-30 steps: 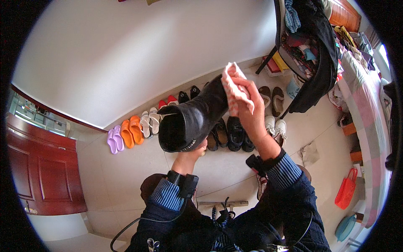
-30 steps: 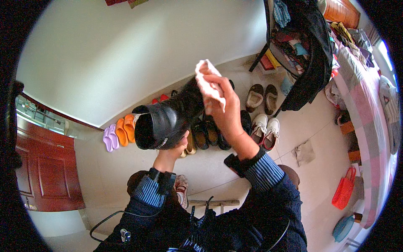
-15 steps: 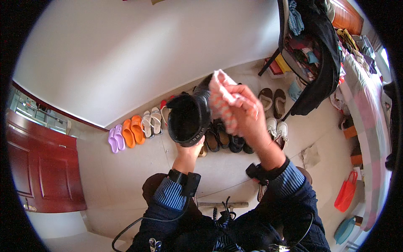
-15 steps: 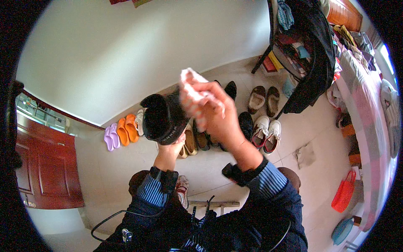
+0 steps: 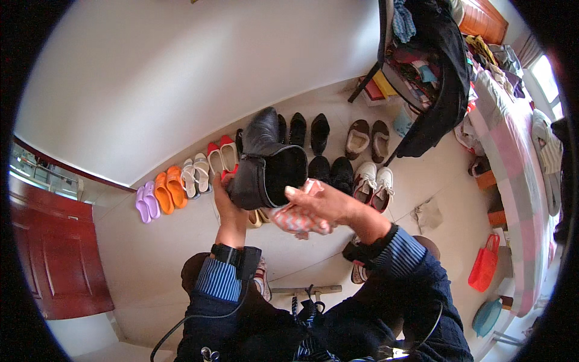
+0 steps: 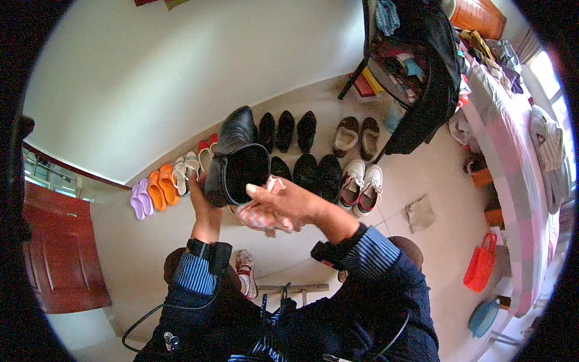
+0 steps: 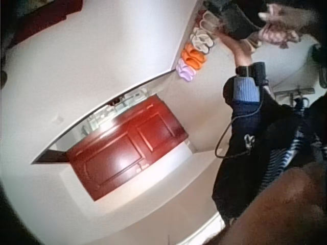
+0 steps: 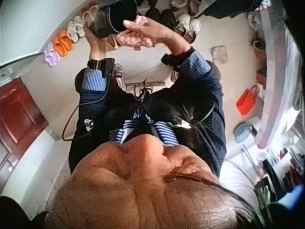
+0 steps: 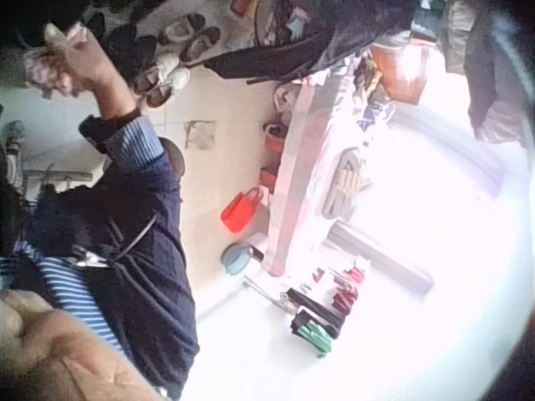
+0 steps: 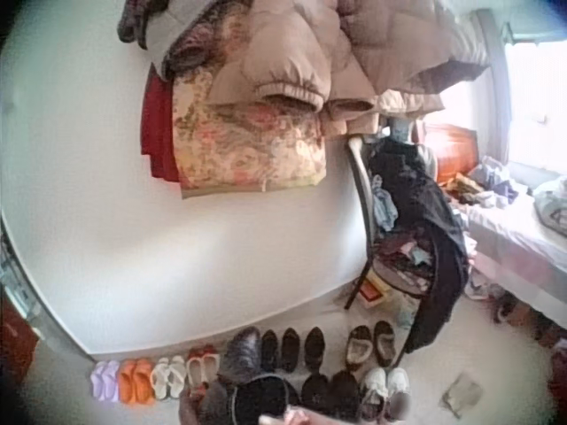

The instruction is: The person sits on the floor and wipes a black boot with a patterned cloth. They rotate the boot to clean different sides and then place it back among other shoes on the floor.

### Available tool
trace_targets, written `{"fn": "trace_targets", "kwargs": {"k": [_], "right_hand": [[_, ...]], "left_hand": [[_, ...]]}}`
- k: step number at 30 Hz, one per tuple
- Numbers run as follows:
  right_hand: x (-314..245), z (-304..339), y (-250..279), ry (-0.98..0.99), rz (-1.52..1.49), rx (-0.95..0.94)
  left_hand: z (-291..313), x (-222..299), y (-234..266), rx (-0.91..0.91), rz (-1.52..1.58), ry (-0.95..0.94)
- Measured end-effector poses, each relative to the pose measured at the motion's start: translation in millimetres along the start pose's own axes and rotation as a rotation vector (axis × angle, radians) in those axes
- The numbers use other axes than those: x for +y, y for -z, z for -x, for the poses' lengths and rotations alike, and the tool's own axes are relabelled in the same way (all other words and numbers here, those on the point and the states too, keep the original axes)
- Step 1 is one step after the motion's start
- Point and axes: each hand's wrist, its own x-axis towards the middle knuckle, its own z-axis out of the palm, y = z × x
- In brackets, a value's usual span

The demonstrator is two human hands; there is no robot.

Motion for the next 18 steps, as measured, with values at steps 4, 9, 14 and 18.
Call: {"fn": "trace_targets", "kwargs": {"k": [4, 9, 14, 18], "right_hand": [[5, -8, -21, -0.031, -0.142, 0.186], [12, -11, -27, 0.179, 0.053, 0.268], [14, -5, -16, 0.017, 0.186, 0.344], [12, -2, 1, -0.132, -0.261, 0.287]], "left_hand": [[8, 3, -5, 0.016, -0.008, -0.051], [15, 3, -3, 0.005, -0.077, -0.095], [9, -5, 3, -0.022, -0.252, -0.035], [4, -5, -7, -0.178, -1.02, -0.394]]}}
